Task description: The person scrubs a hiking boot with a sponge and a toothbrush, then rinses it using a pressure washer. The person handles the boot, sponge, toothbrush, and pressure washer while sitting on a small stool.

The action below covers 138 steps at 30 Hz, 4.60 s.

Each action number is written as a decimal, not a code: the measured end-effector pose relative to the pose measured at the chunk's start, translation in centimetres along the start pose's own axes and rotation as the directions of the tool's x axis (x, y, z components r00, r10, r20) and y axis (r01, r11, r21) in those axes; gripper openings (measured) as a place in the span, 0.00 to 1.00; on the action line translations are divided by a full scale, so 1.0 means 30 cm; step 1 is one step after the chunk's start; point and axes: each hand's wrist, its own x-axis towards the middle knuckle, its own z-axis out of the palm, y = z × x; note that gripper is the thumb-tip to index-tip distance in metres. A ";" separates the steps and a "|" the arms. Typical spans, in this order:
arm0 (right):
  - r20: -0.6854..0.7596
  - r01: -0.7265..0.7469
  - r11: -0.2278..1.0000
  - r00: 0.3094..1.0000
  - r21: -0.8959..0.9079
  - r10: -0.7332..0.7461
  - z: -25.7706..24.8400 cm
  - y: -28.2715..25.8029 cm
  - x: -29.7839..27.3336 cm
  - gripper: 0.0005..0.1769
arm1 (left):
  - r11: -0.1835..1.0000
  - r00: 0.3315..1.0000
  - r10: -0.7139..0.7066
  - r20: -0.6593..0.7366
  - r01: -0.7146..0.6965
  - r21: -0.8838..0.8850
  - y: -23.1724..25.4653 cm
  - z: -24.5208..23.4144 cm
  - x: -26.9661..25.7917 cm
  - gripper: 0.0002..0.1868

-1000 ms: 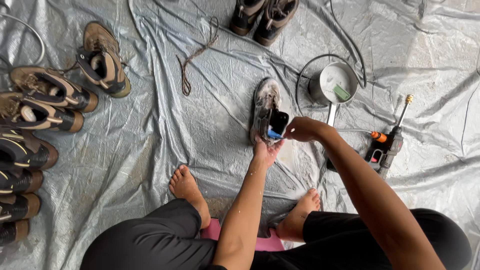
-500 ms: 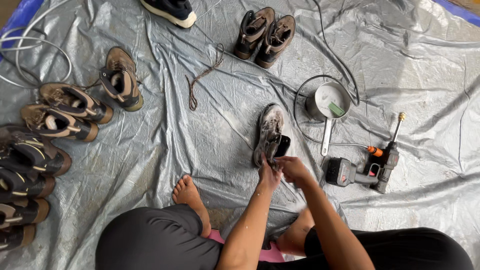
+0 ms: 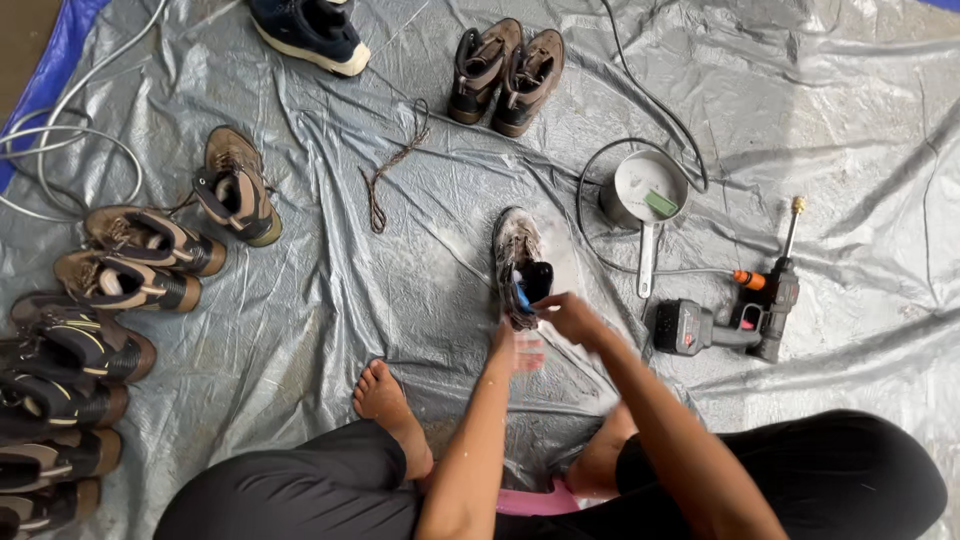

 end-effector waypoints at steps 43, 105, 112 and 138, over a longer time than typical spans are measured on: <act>-0.258 0.157 0.946 0.963 0.285 -0.082 -0.008 -0.003 -0.242 0.17 | 0.523 0.725 0.687 -0.055 -0.441 0.730 0.512 0.203 -0.386 0.34; -0.468 0.140 0.986 0.880 0.095 -0.080 0.076 -0.065 -0.053 0.11 | 0.806 0.874 0.448 -0.188 -0.485 -0.337 0.300 0.132 0.164 0.29; -0.383 0.108 0.992 0.921 0.064 -0.076 0.075 0.021 -0.101 0.11 | 0.826 0.886 0.414 -0.209 -0.462 -0.322 0.253 0.122 0.200 0.22; -0.278 0.145 0.985 0.954 0.091 -0.115 0.131 -0.007 -0.160 0.10 | 0.824 0.841 0.387 -0.379 -0.500 -0.267 0.274 0.120 0.239 0.18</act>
